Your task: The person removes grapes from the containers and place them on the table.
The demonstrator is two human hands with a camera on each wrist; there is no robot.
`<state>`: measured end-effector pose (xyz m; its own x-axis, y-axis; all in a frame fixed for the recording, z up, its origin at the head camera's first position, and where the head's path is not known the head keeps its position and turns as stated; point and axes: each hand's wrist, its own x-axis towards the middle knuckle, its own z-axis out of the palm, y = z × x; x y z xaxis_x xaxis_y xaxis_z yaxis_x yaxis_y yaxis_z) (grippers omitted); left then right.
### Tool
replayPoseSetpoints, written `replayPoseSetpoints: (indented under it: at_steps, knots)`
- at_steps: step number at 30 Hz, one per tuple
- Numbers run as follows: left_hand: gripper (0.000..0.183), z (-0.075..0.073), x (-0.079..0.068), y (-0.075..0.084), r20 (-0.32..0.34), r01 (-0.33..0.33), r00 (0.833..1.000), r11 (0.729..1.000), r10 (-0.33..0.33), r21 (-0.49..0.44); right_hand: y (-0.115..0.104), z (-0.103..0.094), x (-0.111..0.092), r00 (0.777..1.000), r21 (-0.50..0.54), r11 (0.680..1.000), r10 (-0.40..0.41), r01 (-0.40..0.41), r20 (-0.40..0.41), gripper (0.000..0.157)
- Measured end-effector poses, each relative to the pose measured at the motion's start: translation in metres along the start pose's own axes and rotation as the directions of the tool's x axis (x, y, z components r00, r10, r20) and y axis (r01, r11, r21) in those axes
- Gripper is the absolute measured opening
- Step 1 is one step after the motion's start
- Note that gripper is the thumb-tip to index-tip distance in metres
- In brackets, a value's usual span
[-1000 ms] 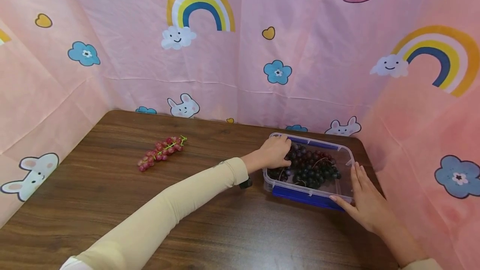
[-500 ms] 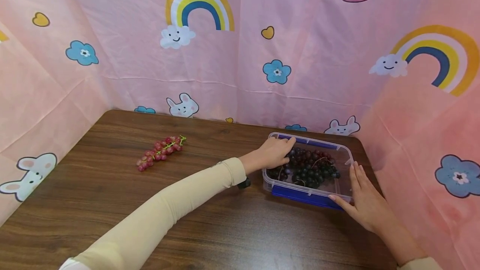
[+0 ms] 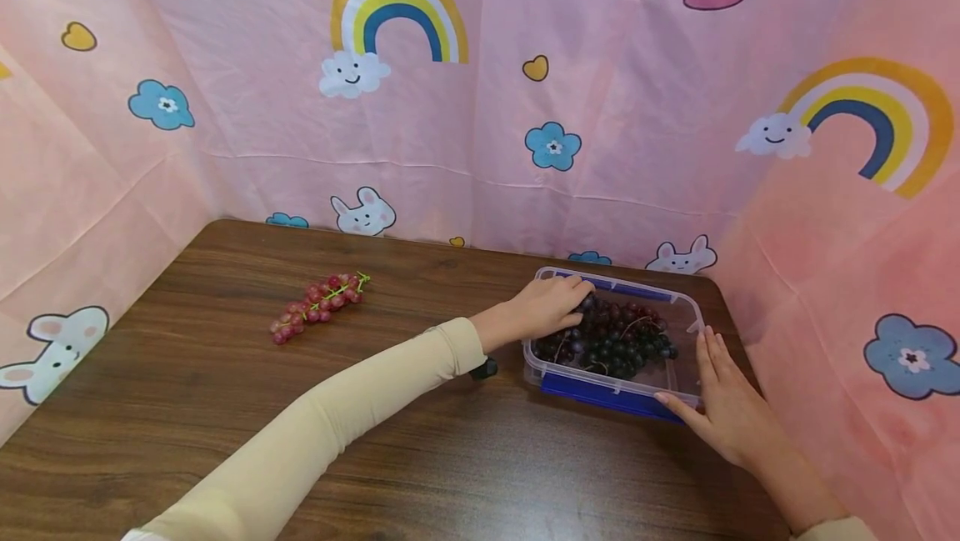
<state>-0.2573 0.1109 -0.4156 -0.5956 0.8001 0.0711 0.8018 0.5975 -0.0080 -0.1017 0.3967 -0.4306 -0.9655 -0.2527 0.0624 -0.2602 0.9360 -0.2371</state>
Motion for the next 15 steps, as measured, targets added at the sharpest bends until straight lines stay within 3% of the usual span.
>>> replayPoseSetpoints:
  at_steps: [15]
  knots:
    - [0.052, -0.019, -0.007, 0.001, -0.064, 0.051, 0.996, 0.994, -0.057, -0.100, 0.001, -0.001, 0.001, 0.999, -0.002, 1.000, 0.030, -0.030, 0.043, 0.106]
